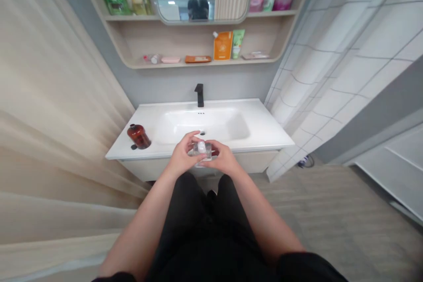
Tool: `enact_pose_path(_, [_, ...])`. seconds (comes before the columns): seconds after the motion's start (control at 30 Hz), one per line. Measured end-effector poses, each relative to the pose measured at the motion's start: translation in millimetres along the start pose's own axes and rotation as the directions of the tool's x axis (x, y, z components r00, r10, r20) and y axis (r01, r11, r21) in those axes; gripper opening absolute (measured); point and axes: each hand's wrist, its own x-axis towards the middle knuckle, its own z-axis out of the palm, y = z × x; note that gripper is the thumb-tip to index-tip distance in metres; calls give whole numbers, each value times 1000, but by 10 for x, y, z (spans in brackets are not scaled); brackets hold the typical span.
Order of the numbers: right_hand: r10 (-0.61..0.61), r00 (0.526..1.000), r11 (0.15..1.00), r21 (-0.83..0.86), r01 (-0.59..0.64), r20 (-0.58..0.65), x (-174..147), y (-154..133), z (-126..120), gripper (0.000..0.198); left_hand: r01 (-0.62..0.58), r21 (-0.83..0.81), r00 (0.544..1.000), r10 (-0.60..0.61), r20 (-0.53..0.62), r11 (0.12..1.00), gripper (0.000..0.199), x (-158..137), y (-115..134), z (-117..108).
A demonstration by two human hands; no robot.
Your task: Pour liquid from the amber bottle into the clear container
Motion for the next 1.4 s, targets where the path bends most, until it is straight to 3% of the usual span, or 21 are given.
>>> enact_pose_path(0.1, [8,1000,1000,16,-8,3,13,5,-7,83,48,11,999,-47,-23,999,80,-12,26,34])
enact_pose_path(0.17, [22,999,999,38,-24,40,14,23,-36,85,91,-23,995,-90,32,996,74,-20,34,26])
enact_pose_path(0.3, [65,981,987,133,-90,184,7,79,-122,87,170,-21,971,-164,172,985,61,-57,13,-27])
enact_pose_path(0.43, [57,942,964,226,-138,332,17,174,-156,85,202,-28,951,-190,242,979,64,-81,-62,-50])
enact_pose_path(0.53, [52,970,986,144,-88,236,34,305,-158,86,126,39,958,-132,254,991,76,-27,-193,-159])
enact_pose_path(0.63, [49,997,997,-53,-52,-61,70,503,-266,85,53,299,986,-97,135,953,82,93,-411,-436])
enact_pose_path(0.7, [41,960,981,-170,-91,-278,117,662,-466,86,122,557,990,-140,-9,822,75,187,-578,-670])
enact_pose_path(0.77, [46,891,956,-239,-171,-452,188,822,-780,88,223,744,971,-213,-111,630,73,278,-732,-879])
enact_pose_path(0.83, [80,808,916,-276,-290,-583,274,962,-1174,86,278,843,942,-301,-147,460,73,358,-855,-1023])
enact_pose_path(0.9, [110,700,840,-311,-445,-706,360,1068,-1586,81,290,888,915,-375,-148,358,71,419,-946,-1091])
enact_pose_path(0.97, [81,602,754,-347,-558,-794,427,1143,-1947,77,292,907,895,-422,-147,304,68,456,-1014,-1100])
enact_pose_path(1.03, [64,543,692,-355,-628,-837,470,1203,-2217,76,303,915,883,-438,-166,266,63,471,-1065,-1083])
enact_pose_path(1.17, [58,500,644,-350,-680,-864,550,1337,-2496,79,319,921,875,-443,-195,225,57,474,-1115,-1063])
enact_pose_path(1.4, [84,452,612,-312,-726,-888,954,1526,-2666,81,306,933,862,-471,-188,187,52,502,-1055,-1062])
